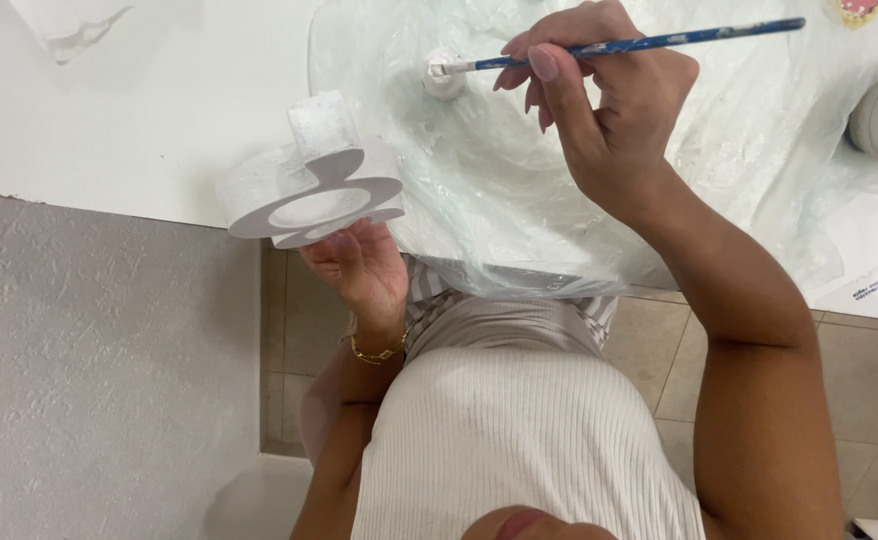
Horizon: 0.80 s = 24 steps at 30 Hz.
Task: Applying white paint to a 3D decorative letter using a paint tube and a brush.
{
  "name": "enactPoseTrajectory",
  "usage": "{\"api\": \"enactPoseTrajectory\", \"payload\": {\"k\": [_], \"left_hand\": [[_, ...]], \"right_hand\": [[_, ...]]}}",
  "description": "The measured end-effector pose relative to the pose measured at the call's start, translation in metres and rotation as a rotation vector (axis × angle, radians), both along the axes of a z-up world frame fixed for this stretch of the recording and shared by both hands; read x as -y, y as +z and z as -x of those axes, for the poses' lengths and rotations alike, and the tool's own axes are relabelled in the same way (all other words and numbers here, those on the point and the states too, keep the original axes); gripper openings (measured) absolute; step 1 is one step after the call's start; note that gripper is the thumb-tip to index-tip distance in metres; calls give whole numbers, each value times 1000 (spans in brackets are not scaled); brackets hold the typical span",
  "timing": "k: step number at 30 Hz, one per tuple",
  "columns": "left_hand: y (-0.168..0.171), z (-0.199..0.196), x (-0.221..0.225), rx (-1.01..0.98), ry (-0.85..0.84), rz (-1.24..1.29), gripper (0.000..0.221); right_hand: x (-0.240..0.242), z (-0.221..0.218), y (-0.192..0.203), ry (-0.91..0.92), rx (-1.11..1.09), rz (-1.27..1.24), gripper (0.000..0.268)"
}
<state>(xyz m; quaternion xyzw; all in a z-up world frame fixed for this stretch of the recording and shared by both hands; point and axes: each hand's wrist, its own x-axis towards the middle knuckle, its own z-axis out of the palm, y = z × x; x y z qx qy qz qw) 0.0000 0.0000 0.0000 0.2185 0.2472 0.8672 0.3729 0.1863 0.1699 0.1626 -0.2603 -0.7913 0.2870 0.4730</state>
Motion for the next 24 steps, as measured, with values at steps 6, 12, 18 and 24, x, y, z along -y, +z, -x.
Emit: {"api": "enactPoseTrajectory", "payload": {"k": [6,12,18,24], "left_hand": [[-1,1,0,5,25,58,47],[4,3,-4,-24,36,66,47],[-2,5,-1,-33,34,84,50],[4,16,7,-81,7,76,53]], "right_hand": [[-5,1,-1,-17,-101,229,43],[-7,-1,-5,6,-119,181,41],[-9,-6,-8,-47,-120,216,43],[-9,-24,-13,-78,-282,128,38]]}}
